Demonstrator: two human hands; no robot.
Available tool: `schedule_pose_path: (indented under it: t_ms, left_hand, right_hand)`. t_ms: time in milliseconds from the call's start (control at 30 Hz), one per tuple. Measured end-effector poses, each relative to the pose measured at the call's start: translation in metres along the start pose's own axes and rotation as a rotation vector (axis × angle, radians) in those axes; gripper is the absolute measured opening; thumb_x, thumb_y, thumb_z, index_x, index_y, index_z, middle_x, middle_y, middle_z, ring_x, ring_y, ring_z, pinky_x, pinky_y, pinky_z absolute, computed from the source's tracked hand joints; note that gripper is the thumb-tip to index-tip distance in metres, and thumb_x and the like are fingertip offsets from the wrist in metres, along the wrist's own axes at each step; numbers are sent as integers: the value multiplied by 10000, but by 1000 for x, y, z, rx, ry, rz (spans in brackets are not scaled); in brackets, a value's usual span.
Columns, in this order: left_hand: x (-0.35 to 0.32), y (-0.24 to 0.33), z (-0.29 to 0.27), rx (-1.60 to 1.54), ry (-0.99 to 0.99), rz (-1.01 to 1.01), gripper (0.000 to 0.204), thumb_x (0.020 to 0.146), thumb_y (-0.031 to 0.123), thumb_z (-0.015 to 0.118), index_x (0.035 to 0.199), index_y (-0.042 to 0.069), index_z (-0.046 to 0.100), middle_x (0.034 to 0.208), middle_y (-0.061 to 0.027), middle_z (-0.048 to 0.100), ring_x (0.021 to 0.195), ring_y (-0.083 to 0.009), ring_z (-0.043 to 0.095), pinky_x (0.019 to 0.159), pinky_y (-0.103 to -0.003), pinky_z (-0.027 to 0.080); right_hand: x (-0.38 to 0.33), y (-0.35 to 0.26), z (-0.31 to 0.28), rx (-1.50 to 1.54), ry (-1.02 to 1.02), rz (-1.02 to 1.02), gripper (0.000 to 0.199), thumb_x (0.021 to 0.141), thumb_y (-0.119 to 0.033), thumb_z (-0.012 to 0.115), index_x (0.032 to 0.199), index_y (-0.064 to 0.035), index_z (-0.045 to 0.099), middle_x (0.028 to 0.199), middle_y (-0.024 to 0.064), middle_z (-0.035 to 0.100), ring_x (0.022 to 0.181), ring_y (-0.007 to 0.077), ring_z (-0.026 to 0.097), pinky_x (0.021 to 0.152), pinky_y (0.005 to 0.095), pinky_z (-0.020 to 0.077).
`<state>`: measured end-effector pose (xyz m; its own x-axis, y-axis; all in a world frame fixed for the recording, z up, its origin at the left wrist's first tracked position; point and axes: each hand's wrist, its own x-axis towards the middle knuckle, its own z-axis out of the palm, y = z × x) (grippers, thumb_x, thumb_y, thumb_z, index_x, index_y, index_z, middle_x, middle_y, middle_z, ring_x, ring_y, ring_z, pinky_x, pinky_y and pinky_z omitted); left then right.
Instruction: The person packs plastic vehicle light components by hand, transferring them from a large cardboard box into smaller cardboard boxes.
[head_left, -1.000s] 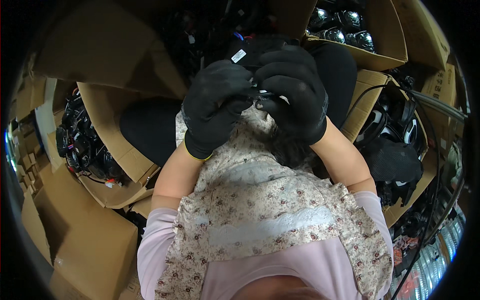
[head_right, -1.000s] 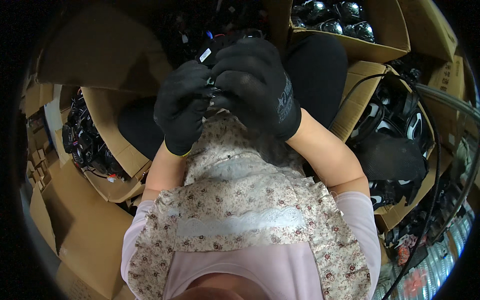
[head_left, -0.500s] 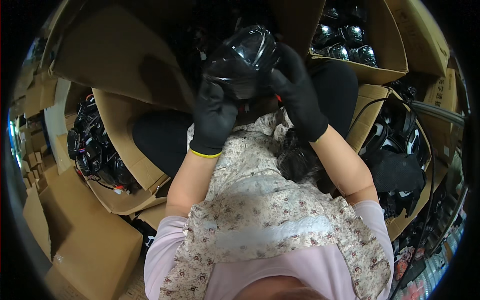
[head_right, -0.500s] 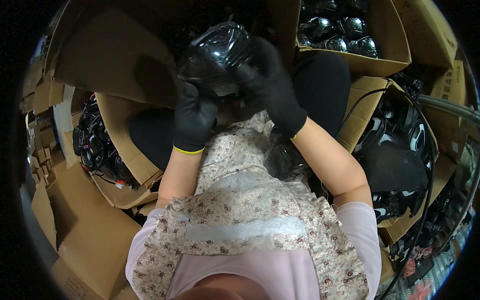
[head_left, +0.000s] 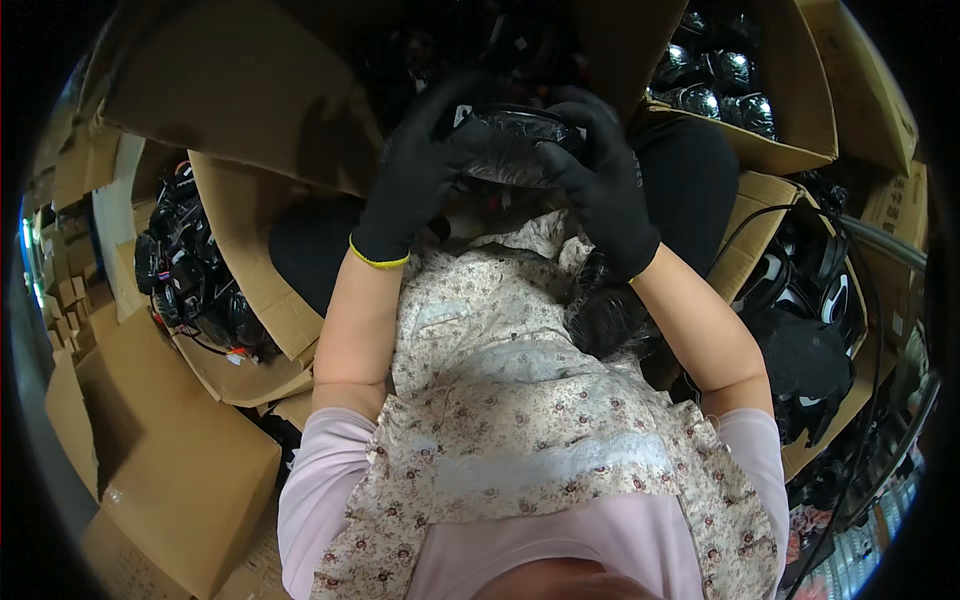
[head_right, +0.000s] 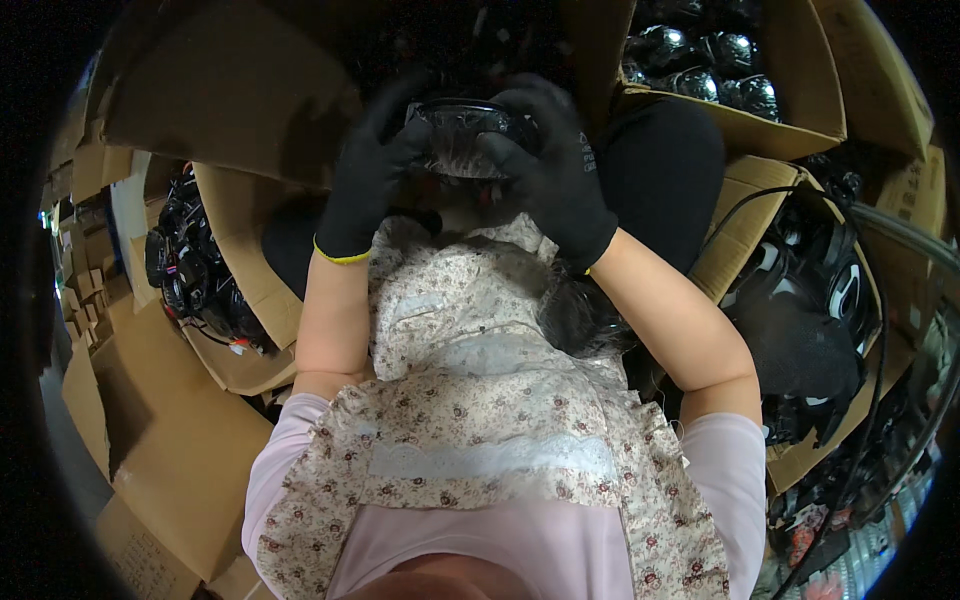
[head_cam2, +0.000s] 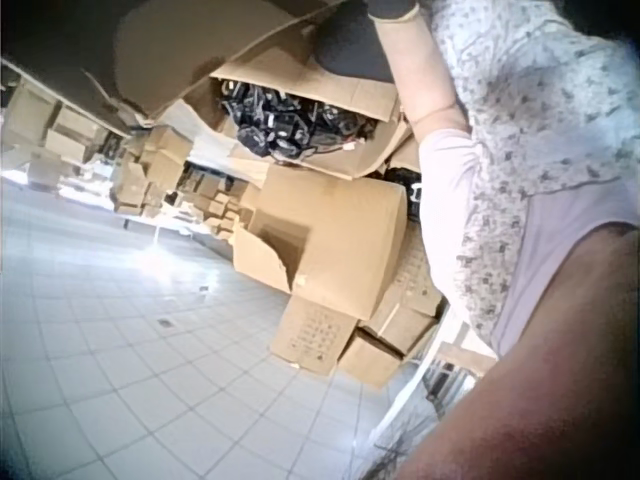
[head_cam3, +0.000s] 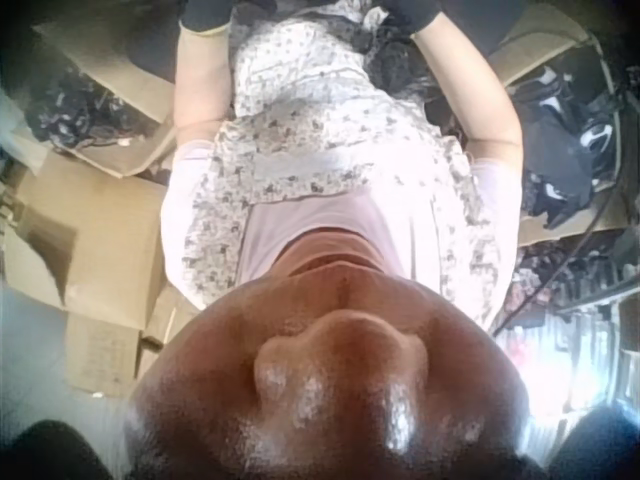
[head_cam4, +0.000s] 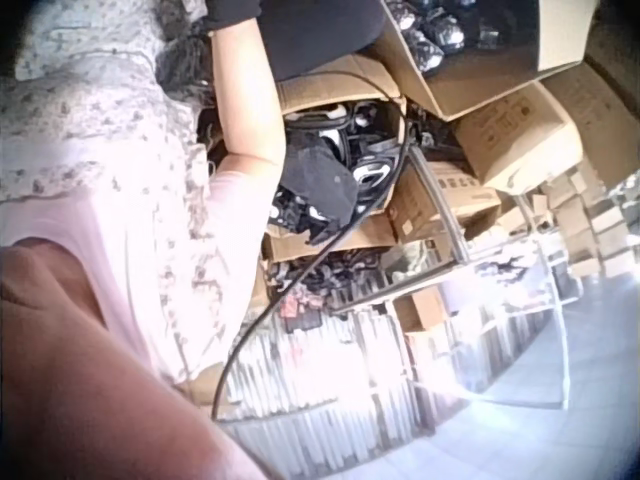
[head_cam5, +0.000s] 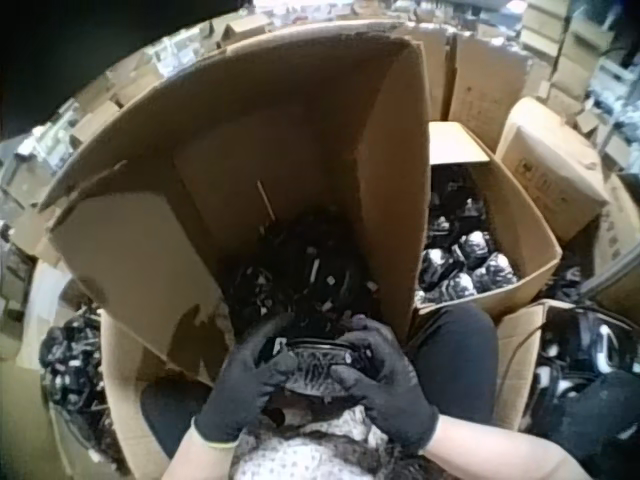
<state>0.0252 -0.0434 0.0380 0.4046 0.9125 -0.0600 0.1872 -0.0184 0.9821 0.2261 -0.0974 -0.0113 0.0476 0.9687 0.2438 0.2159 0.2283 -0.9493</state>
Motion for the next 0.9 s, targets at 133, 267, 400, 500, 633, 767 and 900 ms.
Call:
schedule_pose_path:
  t_ms: [133, 267, 400, 500, 633, 767, 900]
  left_hand:
    - [-9, -30, 1, -207, -84, -93, 442, 916, 253, 670, 1280, 22, 575, 1131, -83, 659, 1022, -153, 619, 889, -297, 498]
    - [-16, -44, 14, -46, 76, -52, 365, 916, 221, 674, 1214, 17, 626, 1077, -57, 683, 946, -131, 634, 852, -289, 508]
    - [-10, -52, 19, -46, 136, -49, 354, 955, 253, 622, 1217, 15, 623, 1081, -47, 675, 985, -116, 591, 875, -287, 478]
    - [-12, -41, 16, -317, 86, 74, 380, 953, 264, 624, 1227, 0, 614, 1131, -70, 666, 1039, -143, 596, 926, -309, 466]
    - [-18, -40, 10, -284, 111, 115, 384, 943, 249, 641, 1225, -10, 610, 1219, -99, 639, 1100, -188, 594, 972, -343, 455]
    - [-20, -40, 5, -305, 175, 28, 374, 879, 189, 704, 1196, 3, 631, 1207, -106, 633, 1088, -218, 599, 975, -346, 454]
    - [-8, -35, -2, 435, 170, 524, 432, 709, 138, 808, 1111, 61, 669, 1058, -91, 631, 1014, -244, 592, 888, -355, 489]
  right_hand:
    - [-3, -5, 8, 269, -28, 191, 339, 885, -149, 679, 1175, -24, 555, 1258, 111, 506, 1104, 205, 556, 923, 333, 485]
    - [1, -12, 4, 381, -68, 385, 311, 917, -116, 649, 1190, -22, 534, 1163, 87, 574, 1045, 147, 578, 880, 307, 504]
    - [8, -4, 12, 397, -23, 413, 346, 892, -101, 676, 1194, -20, 529, 1114, 94, 588, 1043, 160, 584, 879, 305, 501]
    - [11, -15, 17, 370, 71, 192, 406, 869, -79, 704, 1225, -28, 515, 1073, 87, 608, 1003, 154, 605, 846, 294, 516]
    - [15, -2, 4, 403, -295, 471, 546, 814, -64, 753, 1287, -36, 481, 1066, 84, 613, 975, 168, 620, 789, 303, 534]
    - [15, 9, 13, 137, -152, 109, 574, 741, -106, 805, 1235, -24, 525, 1011, 90, 633, 981, 198, 625, 764, 340, 527]
    - [22, 6, 12, -330, -83, -181, 564, 680, -132, 815, 1174, -31, 563, 1027, 134, 636, 931, 277, 630, 772, 385, 514]
